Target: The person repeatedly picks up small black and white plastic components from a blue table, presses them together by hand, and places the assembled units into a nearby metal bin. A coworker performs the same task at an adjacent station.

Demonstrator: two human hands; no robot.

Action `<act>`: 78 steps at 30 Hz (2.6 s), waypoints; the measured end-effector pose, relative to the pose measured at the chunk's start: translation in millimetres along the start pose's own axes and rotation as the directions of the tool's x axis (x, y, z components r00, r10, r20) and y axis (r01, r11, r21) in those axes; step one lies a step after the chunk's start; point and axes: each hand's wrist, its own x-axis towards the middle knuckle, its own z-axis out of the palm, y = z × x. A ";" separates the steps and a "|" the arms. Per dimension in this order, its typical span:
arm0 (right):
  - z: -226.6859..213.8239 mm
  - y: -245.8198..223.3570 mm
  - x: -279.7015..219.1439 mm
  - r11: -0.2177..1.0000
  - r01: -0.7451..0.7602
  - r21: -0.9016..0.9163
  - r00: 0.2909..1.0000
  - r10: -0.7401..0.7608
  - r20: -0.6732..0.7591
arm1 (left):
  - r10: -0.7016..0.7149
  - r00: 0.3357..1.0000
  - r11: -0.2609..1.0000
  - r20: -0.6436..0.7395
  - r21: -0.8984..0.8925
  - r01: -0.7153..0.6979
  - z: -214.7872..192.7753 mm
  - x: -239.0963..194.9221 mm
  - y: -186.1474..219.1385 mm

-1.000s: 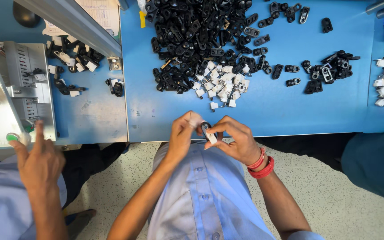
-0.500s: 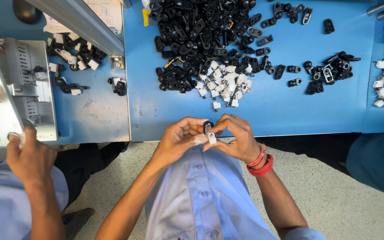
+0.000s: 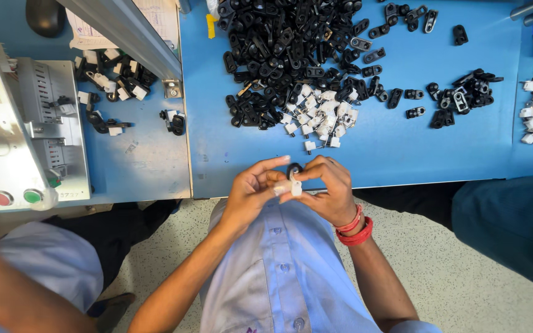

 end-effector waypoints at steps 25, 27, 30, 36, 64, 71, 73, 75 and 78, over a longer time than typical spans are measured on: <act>32.3 102.7 -46.9 0.827 -0.363 -0.429 0.906 0.422 0.047 | 0.774 0.628 -0.005 -0.076 0.992 0.126 -108.5 53.5 7.8; 32.0 102.4 -49.3 0.821 -0.381 -0.425 0.898 0.439 0.043 | 0.743 0.667 0.031 -0.062 0.998 0.058 -88.5 76.6 -2.4; 24.5 99.2 -50.6 0.832 -0.469 -0.295 0.852 0.515 0.097 | 0.701 0.704 0.075 -0.116 0.993 0.089 -72.3 103.1 -6.4; 8.7 66.5 -44.1 0.821 -0.399 -0.407 0.878 0.470 0.088 | 0.633 0.730 0.568 -0.258 0.795 -0.211 -63.7 85.6 -11.9; -54.9 -17.4 20.7 0.965 -0.225 0.139 0.955 0.190 0.228 | 0.234 0.969 0.969 0.079 0.069 -0.239 -1.9 14.0 -33.3; -19.7 -15.2 11.7 0.871 -0.262 0.416 0.958 0.288 0.000 | 0.593 0.805 0.718 0.020 0.439 -0.540 27.6 10.4 11.5; -19.3 -9.3 10.2 0.854 -0.185 0.486 0.977 0.213 -0.003 | 0.426 0.905 0.905 -0.010 0.019 -0.426 31.8 5.6 16.4; -20.3 -4.4 8.3 0.924 -0.057 0.378 0.995 0.083 -0.055 | 0.217 0.971 0.975 -0.097 -0.026 -0.221 34.2 4.7 15.8; -21.2 1.6 8.7 0.952 0.037 0.305 0.999 -0.023 -0.049 | 0.045 0.998 0.996 -0.039 -0.072 -0.047 34.6 8.0 10.4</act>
